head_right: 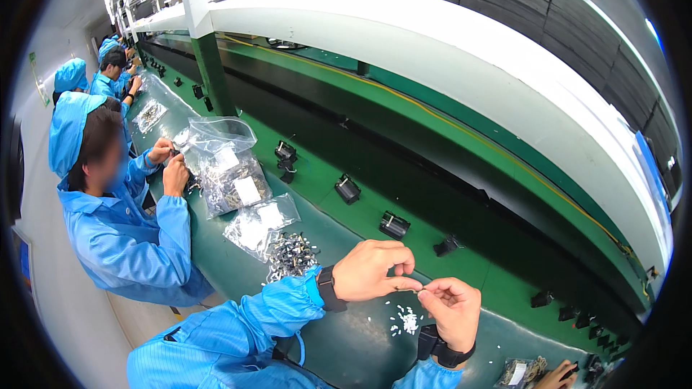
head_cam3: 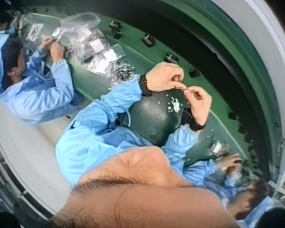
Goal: Assemble small plastic components and fasteners on an assembly line.
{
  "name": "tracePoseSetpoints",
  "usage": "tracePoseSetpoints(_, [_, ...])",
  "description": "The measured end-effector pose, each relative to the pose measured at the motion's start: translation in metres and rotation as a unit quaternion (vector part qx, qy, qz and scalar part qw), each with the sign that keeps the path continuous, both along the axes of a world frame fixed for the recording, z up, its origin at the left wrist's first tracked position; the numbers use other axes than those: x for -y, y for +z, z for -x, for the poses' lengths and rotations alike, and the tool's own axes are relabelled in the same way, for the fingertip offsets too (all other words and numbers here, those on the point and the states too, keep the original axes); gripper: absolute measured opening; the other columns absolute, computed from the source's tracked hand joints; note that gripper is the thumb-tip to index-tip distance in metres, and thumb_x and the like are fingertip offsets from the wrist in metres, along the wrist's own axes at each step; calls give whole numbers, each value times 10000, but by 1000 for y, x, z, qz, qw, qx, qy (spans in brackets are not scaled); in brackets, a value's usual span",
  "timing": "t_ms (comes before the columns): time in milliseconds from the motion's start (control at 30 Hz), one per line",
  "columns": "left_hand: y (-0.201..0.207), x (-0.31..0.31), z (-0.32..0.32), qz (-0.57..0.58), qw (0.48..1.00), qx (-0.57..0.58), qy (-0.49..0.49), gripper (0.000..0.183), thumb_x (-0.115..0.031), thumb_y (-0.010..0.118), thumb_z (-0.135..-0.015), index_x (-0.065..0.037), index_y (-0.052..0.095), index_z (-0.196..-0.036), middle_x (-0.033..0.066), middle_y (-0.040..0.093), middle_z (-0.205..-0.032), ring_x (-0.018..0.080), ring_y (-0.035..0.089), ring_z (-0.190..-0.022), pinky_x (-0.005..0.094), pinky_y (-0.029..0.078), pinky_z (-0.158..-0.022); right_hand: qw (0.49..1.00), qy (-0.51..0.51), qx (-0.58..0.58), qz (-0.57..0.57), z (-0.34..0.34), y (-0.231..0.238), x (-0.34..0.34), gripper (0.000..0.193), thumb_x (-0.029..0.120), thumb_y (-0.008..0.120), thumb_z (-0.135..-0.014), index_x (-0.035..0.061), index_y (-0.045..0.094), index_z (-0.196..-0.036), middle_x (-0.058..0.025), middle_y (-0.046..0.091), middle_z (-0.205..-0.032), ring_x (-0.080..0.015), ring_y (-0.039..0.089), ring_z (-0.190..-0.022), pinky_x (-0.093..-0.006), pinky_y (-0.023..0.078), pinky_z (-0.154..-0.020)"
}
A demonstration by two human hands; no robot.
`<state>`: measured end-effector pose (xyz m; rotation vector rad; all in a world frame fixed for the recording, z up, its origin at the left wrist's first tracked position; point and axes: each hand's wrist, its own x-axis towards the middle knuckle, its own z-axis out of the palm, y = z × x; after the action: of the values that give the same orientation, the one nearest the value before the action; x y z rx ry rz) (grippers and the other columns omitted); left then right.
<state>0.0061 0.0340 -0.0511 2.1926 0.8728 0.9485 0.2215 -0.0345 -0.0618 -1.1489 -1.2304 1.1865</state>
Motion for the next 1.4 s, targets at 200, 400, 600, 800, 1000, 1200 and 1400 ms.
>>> tracePoseSetpoints(200, [4, 1, 5, -13, 999, 45, -20, 331, -307, 852, -856, -38, 659, -867, 53, 656, -804, 230, 672, -701, 359, 546, -591, 999, 3, -43, -18, 4, -1, 0, 104, -56, 757, -871, -37, 670, -924, -55, 690, -776, -69, 617, -623, -192, 471, -511])
tracePoseSetpoints(400, [14, 5, 6, -27, 997, 62, -28, 277, -279, 809, -904, -43, 669, -862, 57, 658, -790, 226, 668, -662, 349, 528, -568, 996, 17, -77, -43, 0, 6, 2, 114, -49, 739, -884, -42, 641, -942, -67, 673, -771, -87, 624, -630, -205, 483, -498])
tracePoseSetpoints(600, [25, 20, 7, -45, 994, 90, -52, 237, -244, 787, -924, -42, 678, -862, 59, 660, -790, 227, 690, -679, 348, 533, -591, 984, -25, -129, -118, 5, 15, 8, 196, 103, 723, -963, -17, 574, -1004, -90, 646, -782, -116, 597, -587, -224, 468, -456])
tracePoseSetpoints(800, [46, 45, 17, 64, 973, 129, -179, 131, -136, 794, -913, -39, 708, -924, 74, 682, -840, 208, 704, -750, 335, 551, -669, 975, -55, -175, -126, 8, 12, 12, 187, 124, 700, -984, -12, 572, -1003, -90, 634, -770, -116, 586, -579, -234, 456, -444])
tracePoseSetpoints(1000, [63, 80, 50, 2, 807, 496, -319, 133, 12, 763, -881, -1, 649, -813, 129, 673, -833, 326, 704, -834, 656, 556, -864, 977, -46, -175, -115, 7, 20, 11, 186, 119, 698, -980, -13, 569, -1005, -92, 632, -798, -117, 574, -570, -235, 450, -442])
tracePoseSetpoints(1200, [92, 106, 95, 92, 730, 554, -390, 76, -24, 768, -819, -32, 693, -805, 77, 664, -795, 239, 683, -781, 604, 581, -875, 979, -57, -153, -122, -1, 20, 5, 215, 131, 704, -981, -3, 542, -1022, -94, 607, -790, -105, 528, -538, -224, 414, -421])
tracePoseSetpoints(1400, [104, 120, 98, 184, 710, 597, -325, 129, 47, 742, -804, -9, 675, -709, 93, 630, -697, 245, 652, -721, 705, 554, -919, 983, -59, -126, -117, 10, 20, -3, 230, 156, 702, -988, 1, 535, -1017, -90, 597, -776, -96, 495, -514, -217, 386, -408])
